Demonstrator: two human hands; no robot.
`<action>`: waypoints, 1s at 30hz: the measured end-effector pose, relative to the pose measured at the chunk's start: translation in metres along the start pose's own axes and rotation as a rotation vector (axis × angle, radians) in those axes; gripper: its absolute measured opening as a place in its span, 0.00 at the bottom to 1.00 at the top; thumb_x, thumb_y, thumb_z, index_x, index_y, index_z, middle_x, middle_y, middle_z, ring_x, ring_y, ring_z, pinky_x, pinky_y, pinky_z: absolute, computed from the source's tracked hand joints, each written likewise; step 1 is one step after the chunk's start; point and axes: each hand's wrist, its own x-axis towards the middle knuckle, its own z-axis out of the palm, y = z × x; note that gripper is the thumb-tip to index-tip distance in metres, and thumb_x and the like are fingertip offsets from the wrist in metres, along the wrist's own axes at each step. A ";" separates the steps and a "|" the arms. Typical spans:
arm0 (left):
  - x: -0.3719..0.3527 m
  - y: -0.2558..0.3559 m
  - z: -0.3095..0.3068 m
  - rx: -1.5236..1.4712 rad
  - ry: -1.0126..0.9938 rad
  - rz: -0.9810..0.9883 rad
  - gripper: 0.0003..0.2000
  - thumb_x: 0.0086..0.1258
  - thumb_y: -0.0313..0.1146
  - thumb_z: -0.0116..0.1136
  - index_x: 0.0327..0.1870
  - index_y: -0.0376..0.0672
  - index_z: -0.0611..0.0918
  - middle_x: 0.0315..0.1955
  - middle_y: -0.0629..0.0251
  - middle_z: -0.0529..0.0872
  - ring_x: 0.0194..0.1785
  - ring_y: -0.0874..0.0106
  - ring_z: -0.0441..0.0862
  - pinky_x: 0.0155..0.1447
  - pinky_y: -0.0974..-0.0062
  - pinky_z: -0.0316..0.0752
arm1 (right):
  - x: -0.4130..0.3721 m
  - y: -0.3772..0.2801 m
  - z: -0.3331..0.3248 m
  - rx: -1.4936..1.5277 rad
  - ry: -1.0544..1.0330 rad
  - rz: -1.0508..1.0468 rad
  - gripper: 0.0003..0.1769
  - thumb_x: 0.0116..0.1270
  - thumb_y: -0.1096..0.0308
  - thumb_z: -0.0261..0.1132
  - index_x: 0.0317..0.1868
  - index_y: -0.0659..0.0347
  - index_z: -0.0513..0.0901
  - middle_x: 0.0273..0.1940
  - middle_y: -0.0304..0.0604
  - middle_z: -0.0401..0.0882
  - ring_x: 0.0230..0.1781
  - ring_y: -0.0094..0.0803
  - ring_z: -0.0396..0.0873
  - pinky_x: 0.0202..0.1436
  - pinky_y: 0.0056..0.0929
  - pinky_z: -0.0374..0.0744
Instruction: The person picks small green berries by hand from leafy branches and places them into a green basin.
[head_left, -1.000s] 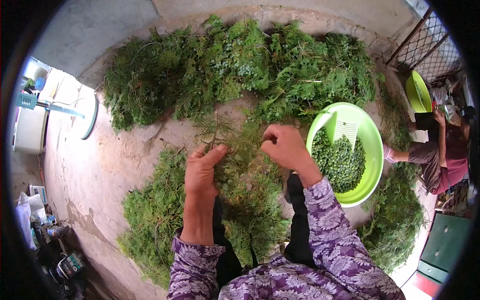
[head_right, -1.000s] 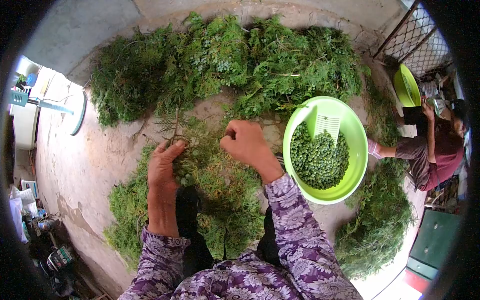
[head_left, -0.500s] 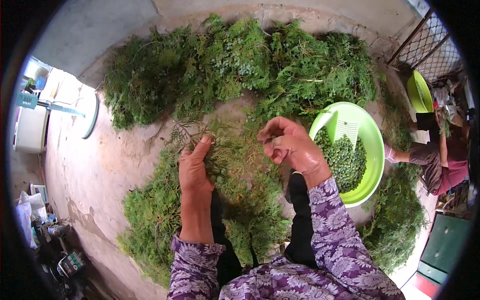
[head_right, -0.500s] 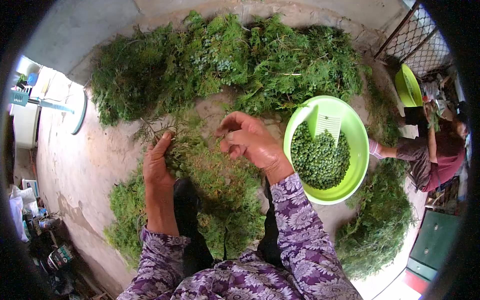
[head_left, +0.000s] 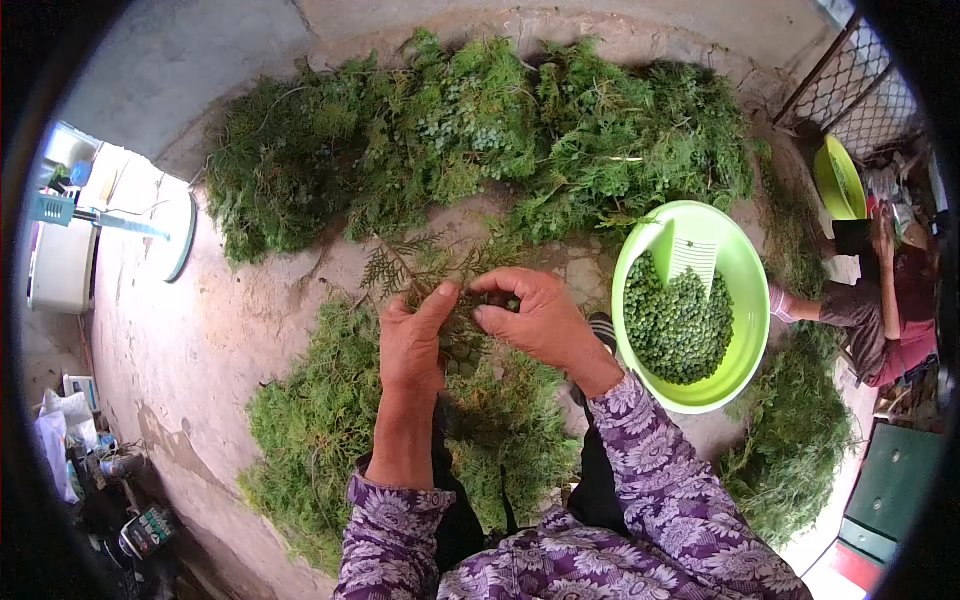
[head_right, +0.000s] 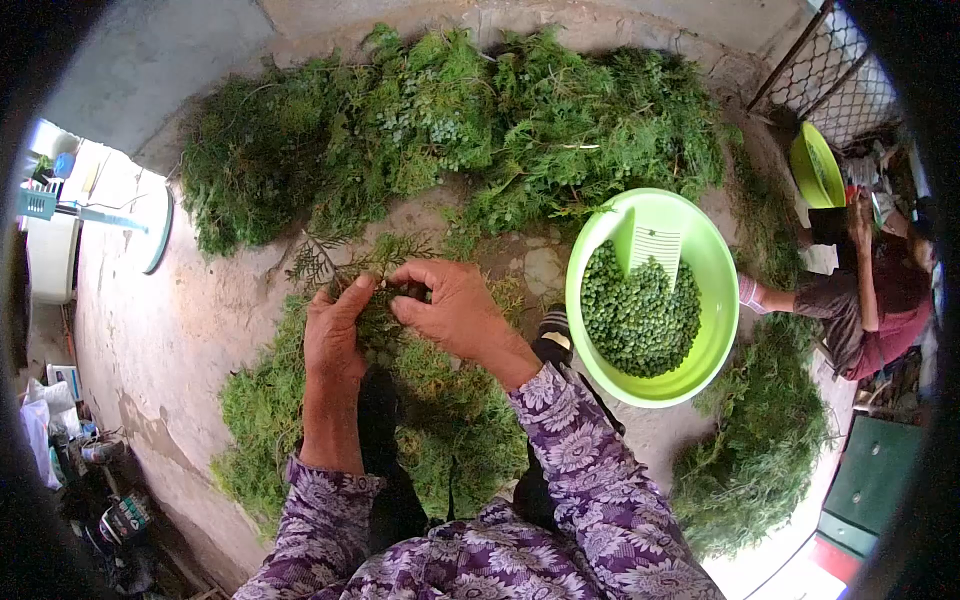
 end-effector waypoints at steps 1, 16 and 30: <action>0.000 0.000 -0.001 0.004 0.026 -0.012 0.08 0.57 0.27 0.60 0.35 0.37 0.77 0.29 0.64 0.81 0.25 0.76 0.78 0.25 0.79 0.74 | 0.000 -0.001 0.000 0.000 -0.001 0.000 0.14 0.52 0.69 0.64 0.39 0.65 0.78 0.28 0.33 0.74 0.28 0.17 0.70 0.33 0.19 0.71; -0.006 0.002 -0.003 0.417 -0.194 -0.009 0.06 0.55 0.25 0.59 0.34 0.36 0.80 0.25 0.70 0.80 0.27 0.82 0.75 0.31 0.83 0.71 | 0.001 -0.001 -0.004 -0.307 0.077 -0.073 0.08 0.49 0.72 0.63 0.31 0.64 0.75 0.26 0.39 0.74 0.26 0.25 0.74 0.29 0.23 0.72; 0.000 0.017 -0.025 -0.016 0.057 -0.130 0.11 0.54 0.25 0.60 0.37 0.37 0.73 0.29 0.62 0.81 0.32 0.69 0.80 0.35 0.72 0.78 | 0.001 0.000 -0.058 0.647 0.110 0.216 0.03 0.59 0.72 0.55 0.33 0.61 0.72 0.24 0.36 0.73 0.22 0.20 0.68 0.21 0.16 0.65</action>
